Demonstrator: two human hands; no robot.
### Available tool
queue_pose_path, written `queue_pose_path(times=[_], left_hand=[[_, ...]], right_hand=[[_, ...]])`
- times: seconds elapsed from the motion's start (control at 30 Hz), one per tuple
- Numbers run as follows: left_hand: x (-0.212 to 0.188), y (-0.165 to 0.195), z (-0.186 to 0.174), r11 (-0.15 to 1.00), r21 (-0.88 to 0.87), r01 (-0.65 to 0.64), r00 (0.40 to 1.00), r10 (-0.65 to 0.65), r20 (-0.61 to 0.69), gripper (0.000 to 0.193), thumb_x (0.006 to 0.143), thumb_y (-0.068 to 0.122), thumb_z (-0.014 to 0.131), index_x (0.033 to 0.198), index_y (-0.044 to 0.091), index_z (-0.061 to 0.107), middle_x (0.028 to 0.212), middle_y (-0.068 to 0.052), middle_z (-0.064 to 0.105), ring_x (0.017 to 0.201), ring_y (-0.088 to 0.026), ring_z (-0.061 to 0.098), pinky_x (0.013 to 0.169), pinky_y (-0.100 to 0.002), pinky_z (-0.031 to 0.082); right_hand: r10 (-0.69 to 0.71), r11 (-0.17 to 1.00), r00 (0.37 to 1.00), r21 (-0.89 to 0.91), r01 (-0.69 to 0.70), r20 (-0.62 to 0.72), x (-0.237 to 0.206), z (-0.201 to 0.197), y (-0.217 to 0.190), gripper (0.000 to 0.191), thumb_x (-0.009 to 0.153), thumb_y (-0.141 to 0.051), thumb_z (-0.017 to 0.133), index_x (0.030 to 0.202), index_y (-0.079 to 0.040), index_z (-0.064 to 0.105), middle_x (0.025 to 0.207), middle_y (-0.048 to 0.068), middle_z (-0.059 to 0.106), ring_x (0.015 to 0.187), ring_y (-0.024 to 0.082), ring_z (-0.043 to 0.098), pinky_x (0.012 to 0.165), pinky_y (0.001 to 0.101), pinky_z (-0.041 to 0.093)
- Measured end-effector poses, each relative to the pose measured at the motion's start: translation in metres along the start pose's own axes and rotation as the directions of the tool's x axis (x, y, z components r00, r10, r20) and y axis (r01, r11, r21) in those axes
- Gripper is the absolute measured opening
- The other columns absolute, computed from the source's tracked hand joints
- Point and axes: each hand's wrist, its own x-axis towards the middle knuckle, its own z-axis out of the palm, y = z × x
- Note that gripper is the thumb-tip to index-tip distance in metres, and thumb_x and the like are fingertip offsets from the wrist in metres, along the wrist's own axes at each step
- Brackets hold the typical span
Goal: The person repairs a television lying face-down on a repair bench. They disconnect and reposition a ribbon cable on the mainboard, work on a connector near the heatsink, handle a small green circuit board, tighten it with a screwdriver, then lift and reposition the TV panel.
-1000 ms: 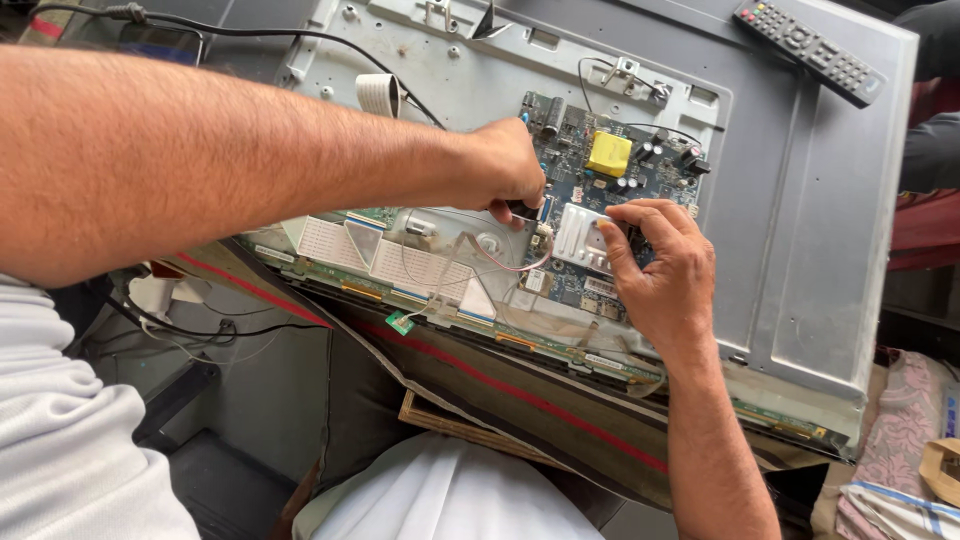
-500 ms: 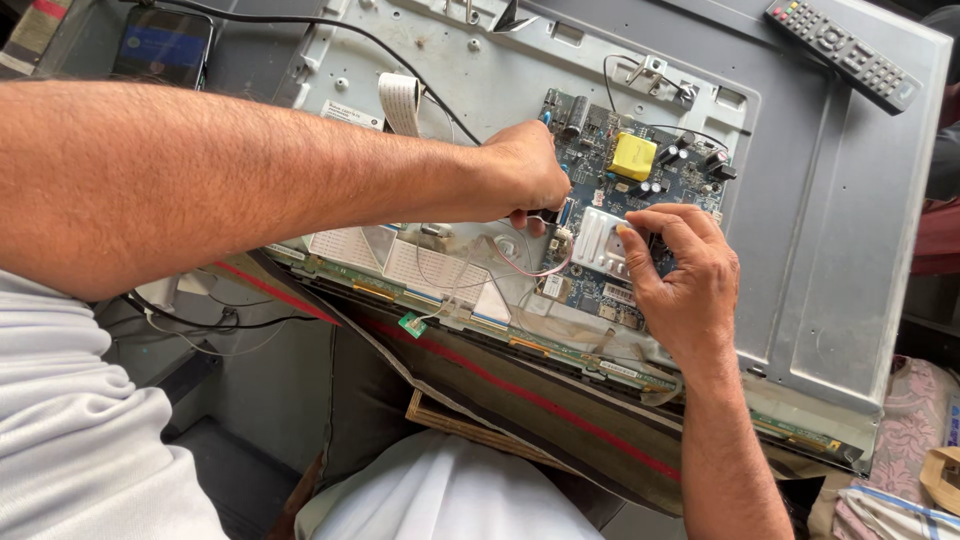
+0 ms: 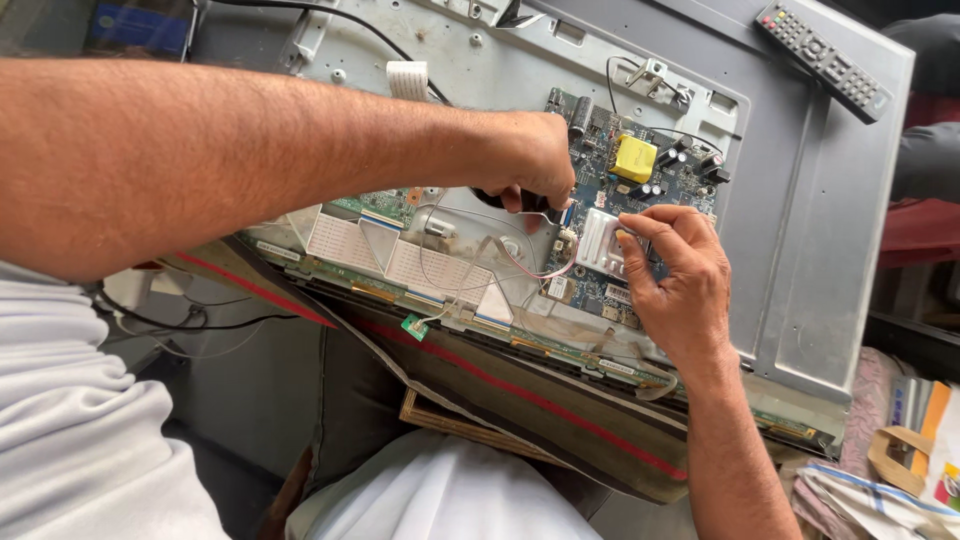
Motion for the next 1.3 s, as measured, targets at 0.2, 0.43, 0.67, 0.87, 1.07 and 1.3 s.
queue_pose_path(times=[0.2,0.43,0.67,0.87,1.07,1.3], left_hand=[[-0.004,-0.012,-0.004,0.998,-0.037,-0.044,0.999,0.043,-0.008,0.013,0.086,0.015,0.074,0.084,0.003,0.076,0.070,-0.007,0.076,0.051,-0.014,0.061,0.044,-0.033,0.047],[-0.007,-0.023,-0.006,0.990,-0.071,-0.120,0.991,0.115,-0.071,0.018,0.084,0.019,0.076,0.076,0.003,0.076,0.064,-0.007,0.073,0.047,-0.013,0.063,0.046,-0.029,0.052],[-0.006,-0.030,-0.008,0.977,-0.141,-0.160,0.986,0.153,-0.061,0.020,0.085,0.018,0.072,0.073,0.002,0.073,0.062,-0.007,0.072,0.045,-0.013,0.062,0.044,-0.032,0.051],[-0.001,-0.032,-0.015,0.973,-0.146,-0.176,0.984,0.179,0.007,0.017,0.087,0.015,0.069,0.076,0.002,0.074,0.062,-0.006,0.074,0.044,-0.013,0.061,0.042,-0.031,0.049],[0.000,-0.032,-0.019,0.981,-0.052,-0.186,0.981,0.189,0.054,0.019,0.087,0.019,0.071,0.078,0.002,0.073,0.064,-0.005,0.074,0.044,-0.012,0.060,0.042,-0.031,0.049],[-0.003,-0.031,-0.021,0.978,-0.016,-0.208,0.977,0.208,0.041,0.025,0.088,0.023,0.072,0.075,0.001,0.072,0.062,-0.006,0.073,0.044,-0.012,0.059,0.042,-0.032,0.049]], right_hand=[[-0.070,0.990,0.995,-0.118,0.078,0.077,0.006,0.003,-0.009,0.026,0.098,-0.005,0.072,0.124,-0.009,0.074,0.125,0.012,0.065,0.113,0.031,0.058,0.096,0.0427,0.050],[-0.150,0.976,0.973,-0.131,0.175,0.177,0.014,0.010,-0.014,0.040,0.096,0.003,0.068,0.131,-0.016,0.071,0.128,0.010,0.063,0.117,0.032,0.056,0.102,0.0444,0.048],[-0.151,0.974,0.962,-0.132,0.184,0.227,0.018,0.016,-0.011,0.049,0.091,0.004,0.068,0.134,-0.019,0.069,0.128,0.009,0.061,0.117,0.032,0.054,0.104,0.0457,0.047],[-0.138,0.972,0.956,-0.152,0.182,0.260,0.021,0.017,-0.015,0.053,0.090,0.006,0.066,0.135,-0.020,0.069,0.128,0.009,0.060,0.119,0.031,0.053,0.105,0.0465,0.046],[-0.149,0.964,0.947,-0.172,0.204,0.286,0.023,0.017,-0.014,0.054,0.090,0.006,0.066,0.137,-0.020,0.069,0.129,0.009,0.058,0.121,0.032,0.052,0.106,0.0474,0.044],[-0.163,0.950,0.927,-0.200,0.240,0.338,0.028,0.014,-0.020,0.070,0.078,0.012,0.065,0.140,-0.020,0.066,0.130,0.011,0.055,0.121,0.034,0.050,0.104,0.0472,0.044]])
